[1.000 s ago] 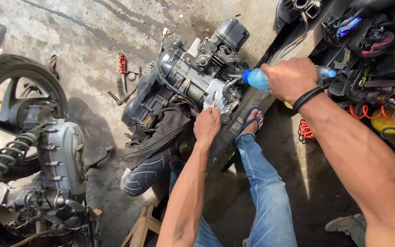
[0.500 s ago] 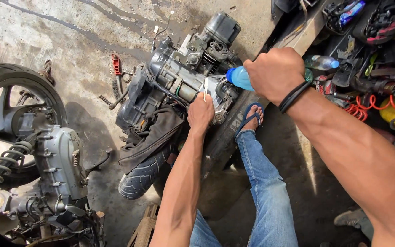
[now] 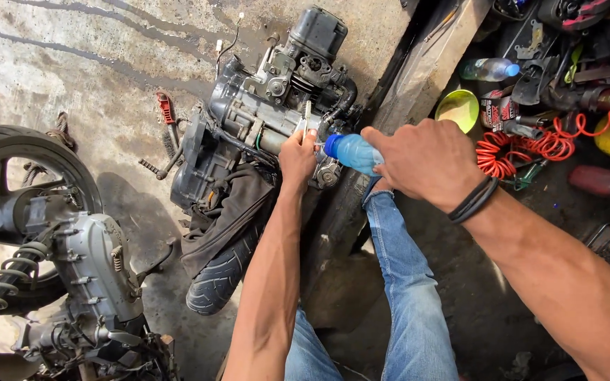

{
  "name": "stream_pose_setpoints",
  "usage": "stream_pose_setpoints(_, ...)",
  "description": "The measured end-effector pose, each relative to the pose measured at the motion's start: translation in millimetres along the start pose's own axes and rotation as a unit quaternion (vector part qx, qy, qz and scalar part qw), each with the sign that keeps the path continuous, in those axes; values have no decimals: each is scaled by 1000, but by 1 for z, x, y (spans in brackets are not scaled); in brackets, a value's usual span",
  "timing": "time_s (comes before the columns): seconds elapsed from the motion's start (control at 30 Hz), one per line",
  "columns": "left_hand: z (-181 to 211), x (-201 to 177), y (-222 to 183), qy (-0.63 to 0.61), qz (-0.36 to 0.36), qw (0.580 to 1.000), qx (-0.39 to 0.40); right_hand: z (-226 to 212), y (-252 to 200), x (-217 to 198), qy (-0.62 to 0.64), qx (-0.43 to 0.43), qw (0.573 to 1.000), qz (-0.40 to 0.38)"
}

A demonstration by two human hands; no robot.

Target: Rinsing and cleaning a motorcycle engine block using water from a bottle and a small scraping tool.

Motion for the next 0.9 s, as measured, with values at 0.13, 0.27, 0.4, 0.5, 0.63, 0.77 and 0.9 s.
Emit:
stream_pose_setpoints(0.13, 0, 2, -3, -9, 3, 1000, -6, 7, -1, 18, 33, 13, 998, -53)
stream_pose_setpoints(0.27, 2, -6, -11, 46, 20, 999, 15, 33, 9, 61, 55, 56, 993, -88)
stream_pose_setpoints(0.4, 2, -2, -22, 83, 37, 996, 14, 54, 13, 65, 24, 45, 995, -91)
stream_pose_setpoints(0.5, -2, 11, -19, 114, 51, 992, 19, 64, 21, 75, 22, 18, 994, -108)
stream_pose_setpoints(0.63, 21, 37, -39, 102, 79, 992, 4, 87, 38, 70, 41, -35, 991, -126)
stream_pose_setpoints(0.77, 1, 61, -55, 87, 103, 989, -53, 108, 55, 81, 42, -99, 988, -112)
stream_pose_setpoints(0.9, 6, 76, -69, 48, 135, 987, -73, 119, 59, 78, 29, -147, 984, -98)
Point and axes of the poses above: each hand's wrist, its own y-axis towards the middle knuckle, its own x-axis out of the palm, z = x × y, the point moved 6 cm from there along y, towards the middle knuckle, and after that the axes turned 15 degrees about -y, right-handed, at the moved point
